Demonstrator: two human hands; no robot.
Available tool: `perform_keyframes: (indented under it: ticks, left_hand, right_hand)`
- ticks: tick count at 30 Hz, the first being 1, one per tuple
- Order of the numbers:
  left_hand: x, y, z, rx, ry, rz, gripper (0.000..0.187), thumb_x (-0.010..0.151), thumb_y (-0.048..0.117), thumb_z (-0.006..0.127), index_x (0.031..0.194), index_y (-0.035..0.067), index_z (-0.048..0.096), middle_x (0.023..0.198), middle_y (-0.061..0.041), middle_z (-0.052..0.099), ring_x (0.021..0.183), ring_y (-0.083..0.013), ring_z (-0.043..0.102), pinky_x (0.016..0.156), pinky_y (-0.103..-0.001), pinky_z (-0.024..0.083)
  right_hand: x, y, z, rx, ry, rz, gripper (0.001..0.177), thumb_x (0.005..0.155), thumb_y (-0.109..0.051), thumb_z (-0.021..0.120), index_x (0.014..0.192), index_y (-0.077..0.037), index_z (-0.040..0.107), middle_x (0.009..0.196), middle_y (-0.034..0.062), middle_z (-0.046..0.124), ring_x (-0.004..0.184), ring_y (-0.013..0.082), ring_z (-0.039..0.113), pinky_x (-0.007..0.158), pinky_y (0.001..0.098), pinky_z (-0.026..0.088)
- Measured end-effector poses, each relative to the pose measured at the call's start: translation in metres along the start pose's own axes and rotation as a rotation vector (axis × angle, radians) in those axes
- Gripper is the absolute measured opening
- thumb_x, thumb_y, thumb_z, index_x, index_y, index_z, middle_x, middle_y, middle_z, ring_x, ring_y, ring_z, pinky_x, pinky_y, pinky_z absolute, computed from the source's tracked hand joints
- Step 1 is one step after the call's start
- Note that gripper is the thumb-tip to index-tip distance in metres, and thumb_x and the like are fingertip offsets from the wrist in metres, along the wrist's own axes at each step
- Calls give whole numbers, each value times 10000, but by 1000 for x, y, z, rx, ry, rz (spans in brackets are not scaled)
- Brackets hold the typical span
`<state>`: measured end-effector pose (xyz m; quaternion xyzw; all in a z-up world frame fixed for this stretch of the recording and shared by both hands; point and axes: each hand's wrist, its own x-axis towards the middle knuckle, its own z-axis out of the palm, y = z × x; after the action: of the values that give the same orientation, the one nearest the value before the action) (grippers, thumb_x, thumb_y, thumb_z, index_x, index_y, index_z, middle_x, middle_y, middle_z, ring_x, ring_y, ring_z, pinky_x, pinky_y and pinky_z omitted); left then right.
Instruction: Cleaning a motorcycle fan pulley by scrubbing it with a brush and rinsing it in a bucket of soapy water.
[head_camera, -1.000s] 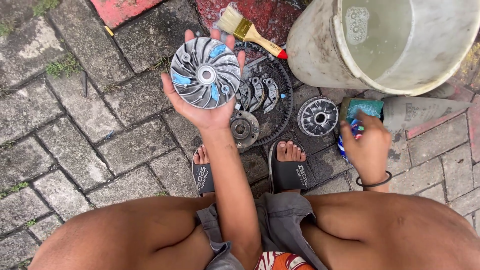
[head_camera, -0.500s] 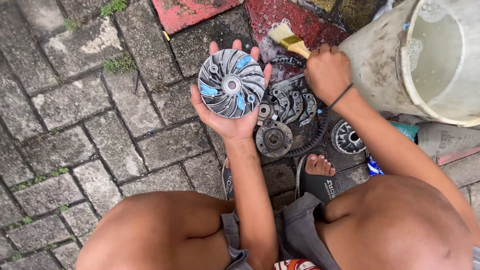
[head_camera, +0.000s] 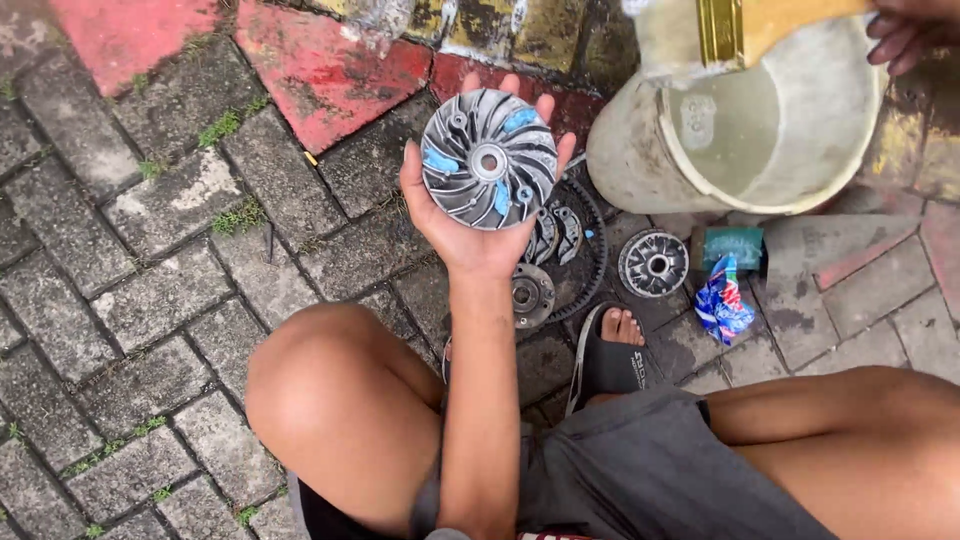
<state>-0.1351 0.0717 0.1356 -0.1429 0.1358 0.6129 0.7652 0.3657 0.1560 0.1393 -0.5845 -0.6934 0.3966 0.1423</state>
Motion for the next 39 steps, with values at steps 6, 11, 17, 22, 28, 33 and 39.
perform_keyframes:
  ticks: [6,11,17,22,28,33,39]
  left_hand:
    - [-5,32,27,-4,-435,-143,643,1020,571,586,1460,102,573,1494,-158,579,1407,-429,534,1181,-672,429]
    - [-3,48,55,141,-474,-195,641,949,637,631,1375,159,650,1491,-214,561,1471,-456,481,1289,-611,382]
    - [11,32,51,174,-475,-332,663,971,600,629,1466,161,592,1561,-117,537,1506,-425,458,1267,-673,374]
    - [13,20,53,49,-324,-315,770,922,544,618,1583,180,463,1642,-137,449,1464,-478,457,1113,-677,462]
    - [20,5,37,-7,-385,-316,775,979,572,581,1621,163,433,1697,-171,394,1492,-488,441,1096,-678,490]
    - [33,3,6,-12,-420,-341,752,1033,627,539,1617,163,446,1689,-204,410,1459,-487,496,1083,-685,525]
    - [44,5,-5,74,-331,-437,686,1005,626,555,1543,200,519,1427,-251,612,1315,-359,611,970,-610,581]
  right_hand:
    - [43,-27,13,55,159,184,201,1205,-135,659,1339,11,689,996,241,647,841,306,691,774,320,601]
    - [55,-112,52,-272,76,356,287,1046,-207,834,959,57,761,815,182,736,727,185,700,701,329,572]
    - [55,-90,64,-348,34,377,398,1089,-342,788,935,25,806,770,167,752,775,205,707,786,396,551]
    - [14,-40,-4,-50,189,297,267,1239,-307,672,1285,-45,641,1068,126,645,960,213,631,846,359,538]
    - [14,-38,18,126,266,387,308,1225,-489,587,1405,-239,602,1241,-41,647,1026,123,648,881,239,552]
    - [30,-75,63,192,269,372,295,1130,-501,615,1321,-283,667,1267,-116,733,937,77,754,860,122,649]
    - [4,-320,126,9,-107,-463,91,952,107,665,1030,151,681,1207,321,693,1257,424,707,1134,445,556]
